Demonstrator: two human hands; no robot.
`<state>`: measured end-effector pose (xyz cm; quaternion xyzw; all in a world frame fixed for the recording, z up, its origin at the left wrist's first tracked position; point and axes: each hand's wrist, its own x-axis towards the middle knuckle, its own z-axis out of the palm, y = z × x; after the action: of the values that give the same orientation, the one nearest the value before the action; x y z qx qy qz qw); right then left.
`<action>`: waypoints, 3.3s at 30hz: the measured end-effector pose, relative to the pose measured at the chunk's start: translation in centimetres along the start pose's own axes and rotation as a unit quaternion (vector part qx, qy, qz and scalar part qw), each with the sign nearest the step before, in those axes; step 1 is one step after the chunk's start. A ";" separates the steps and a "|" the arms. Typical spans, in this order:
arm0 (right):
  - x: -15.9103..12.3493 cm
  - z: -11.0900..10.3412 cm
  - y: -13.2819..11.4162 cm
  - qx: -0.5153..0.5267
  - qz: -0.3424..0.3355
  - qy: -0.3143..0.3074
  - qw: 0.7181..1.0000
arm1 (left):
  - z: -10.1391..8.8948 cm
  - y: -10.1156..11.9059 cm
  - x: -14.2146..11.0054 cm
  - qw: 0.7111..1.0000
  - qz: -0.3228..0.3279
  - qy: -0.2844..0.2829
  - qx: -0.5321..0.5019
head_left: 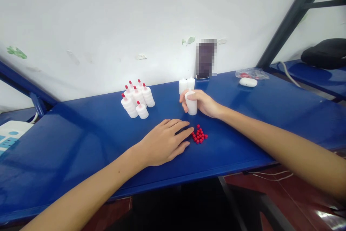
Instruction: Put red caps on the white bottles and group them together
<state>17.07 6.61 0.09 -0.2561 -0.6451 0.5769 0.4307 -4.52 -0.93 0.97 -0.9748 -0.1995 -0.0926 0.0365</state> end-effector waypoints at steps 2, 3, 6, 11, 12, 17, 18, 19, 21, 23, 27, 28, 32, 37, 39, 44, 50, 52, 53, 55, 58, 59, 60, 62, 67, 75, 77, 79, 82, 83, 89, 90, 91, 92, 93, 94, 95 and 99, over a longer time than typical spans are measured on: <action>-0.1 0.1 0.1 -0.014 0.002 -0.025 1.000 | 0.1 -0.3 -0.1 1.000 0.010 0.020 0.008; -0.1 0.1 0.1 -0.024 0.003 -0.034 0.999 | 0.2 -0.5 -0.1 0.999 0.013 0.033 0.010; -0.2 0.2 -0.1 -0.059 0.018 -0.029 0.998 | 0.6 -1.0 -0.2 0.998 0.014 0.066 0.000; -0.5 0.5 -1.0 -0.142 0.032 0.010 0.989 | 1.2 -1.4 -0.3 0.995 -0.003 0.092 -0.031; -0.5 0.5 -1.1 -0.153 0.030 0.012 0.988 | 1.2 -1.4 -0.3 0.994 -0.006 0.098 -0.037; -0.5 0.2 -1.2 -0.181 0.016 0.021 0.983 | 1.0 -1.3 -0.1 0.991 -0.016 0.110 -0.074; -0.5 0.1 -1.1 -0.179 0.017 0.023 0.983 | 0.9 -1.3 0.0 0.991 -0.017 0.106 -0.082; -0.5 0.0 -1.0 -0.176 0.019 0.026 0.984 | 0.8 -1.3 0.0 0.991 -0.019 0.101 -0.090; -0.5 -0.1 -0.8 -0.171 0.022 0.033 0.984 | 0.8 -1.2 0.1 0.990 -0.025 0.089 -0.109; -0.5 -0.1 -0.6 -0.167 0.019 0.035 0.985 | 0.8 -1.1 0.2 0.988 -0.031 0.078 -0.128; -0.6 0.0 -0.3 -0.123 -0.007 0.022 0.992 | 0.9 -1.2 0.3 0.986 -0.033 0.068 -0.151; -0.6 0.1 -0.3 -0.121 -0.016 0.022 0.992 | 0.9 -1.3 0.3 0.985 -0.031 0.068 -0.156; -0.9 0.4 -0.6 -0.210 -0.060 0.009 0.976 | 0.9 -1.6 0.2 0.982 -0.032 0.074 -0.168; -1.4 0.7 -1.4 -0.420 -0.072 -0.046 0.904 | 1.4 -2.1 0.0 0.975 -0.060 0.096 -0.190; -1.6 0.9 -1.7 -0.489 -0.058 -0.062 0.868 | 1.5 -2.2 0.1 0.965 -0.077 0.155 -0.198; -1.7 1.2 -1.8 -0.551 -0.045 -0.090 0.828 | 0.8 -2.2 0.3 0.899 -0.158 0.369 -0.175; -1.8 1.7 -1.6 -0.533 -0.051 -0.084 0.840 | 0.8 -2.0 0.3 0.906 -0.122 0.363 -0.181; -1.9 1.7 -1.7 -0.520 -0.063 -0.095 0.847 | 1.2 -1.9 0.3 0.909 -0.111 0.355 -0.187; -1.9 1.7 -1.7 -0.511 -0.073 -0.103 0.850 | 1.4 -1.9 0.4 0.910 -0.106 0.353 -0.187; -1.9 1.6 -1.6 -0.493 -0.087 -0.116 0.858 | 1.5 -1.8 0.4 0.912 -0.097 0.353 -0.182; -1.8 1.6 -1.6 -0.483 -0.079 -0.114 0.865 | 1.5 -1.8 0.4 0.917 -0.085 0.347 -0.178; -1.8 1.7 -1.5 -0.485 -0.071 -0.110 0.865 | 1.4 -1.9 0.3 0.919 -0.080 0.342 -0.181; -1.7 1.8 -1.5 -0.487 -0.065 -0.108 0.864 | 1.4 -1.9 0.3 0.920 -0.077 0.336 -0.186; -1.6 2.0 -1.5 -0.487 -0.059 -0.105 0.865 | 1.5 -2.0 0.2 0.922 -0.071 0.325 -0.199; -1.6 2.0 -1.3 -0.468 -0.064 -0.105 0.875 | 1.5 -1.9 0.5 0.922 -0.068 0.317 -0.209; -1.4 1.2 -1.1 -0.428 -0.048 -0.023 0.902 | -3.7 -5.9 -2.2 0.907 -0.137 0.399 0.026; -1.4 1.1 -1.0 -0.417 -0.058 -0.016 0.907 | -5.0 -7.6 -3.7 0.903 -0.169 0.389 0.069; -1.3 1.0 -0.9 -0.407 -0.064 -0.014 0.911 | -5.8 -8.8 -4.8 0.906 -0.197 0.366 0.085; -1.3 1.0 -0.8 -0.402 -0.059 -0.010 0.914 | -6.0 -9.7 -5.7 0.918 -0.212 0.315 0.115; -1.3 1.0 -0.8 -0.399 -0.058 -0.009 0.915 | -5.9 -9.8 -5.8 0.922 -0.211 0.299 0.129; -1.4 1.2 -0.9 -0.389 -0.065 -0.009 0.919 | -5.2 -10.2 -5.9 0.937 -0.187 0.239 0.174; -1.4 1.2 -0.9 -0.390 -0.065 -0.009 0.919 | -5.1 -10.2 -6.0 0.938 -0.185 0.231 0.179; -1.5 1.2 -0.9 -0.390 -0.065 -0.009 0.918 | -5.0 -10.2 -6.0 0.939 -0.184 0.227 0.182; -1.5 1.2 -1.0 -0.390 -0.066 -0.009 0.919 | -5.0 -10.2 -6.0 0.939 -0.184 0.225 0.182; -1.5 1.2 -1.0 -0.389 -0.066 -0.010 0.919 | -5.0 -10.2 -6.0 0.939 -0.185 0.226 0.180; -1.5 1.2 -1.0 -0.389 -0.066 -0.011 0.919 | -5.1 -10.2 -6.0 0.938 -0.188 0.231 0.178; -1.5 1.2 -1.0 -0.390 -0.066 -0.012 0.918 | -5.2 -10.1 -6.0 0.935 -0.191 0.239 0.179; -1.5 1.2 -1.0 -0.394 -0.062 -0.011 0.917 | -5.8 -9.2 -5.6 0.915 -0.191 0.301 0.186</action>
<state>16.99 4.56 0.71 -0.3583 -0.8393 0.2511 0.3227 -14.16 4.80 5.84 -0.8196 -0.3752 -0.3485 0.2569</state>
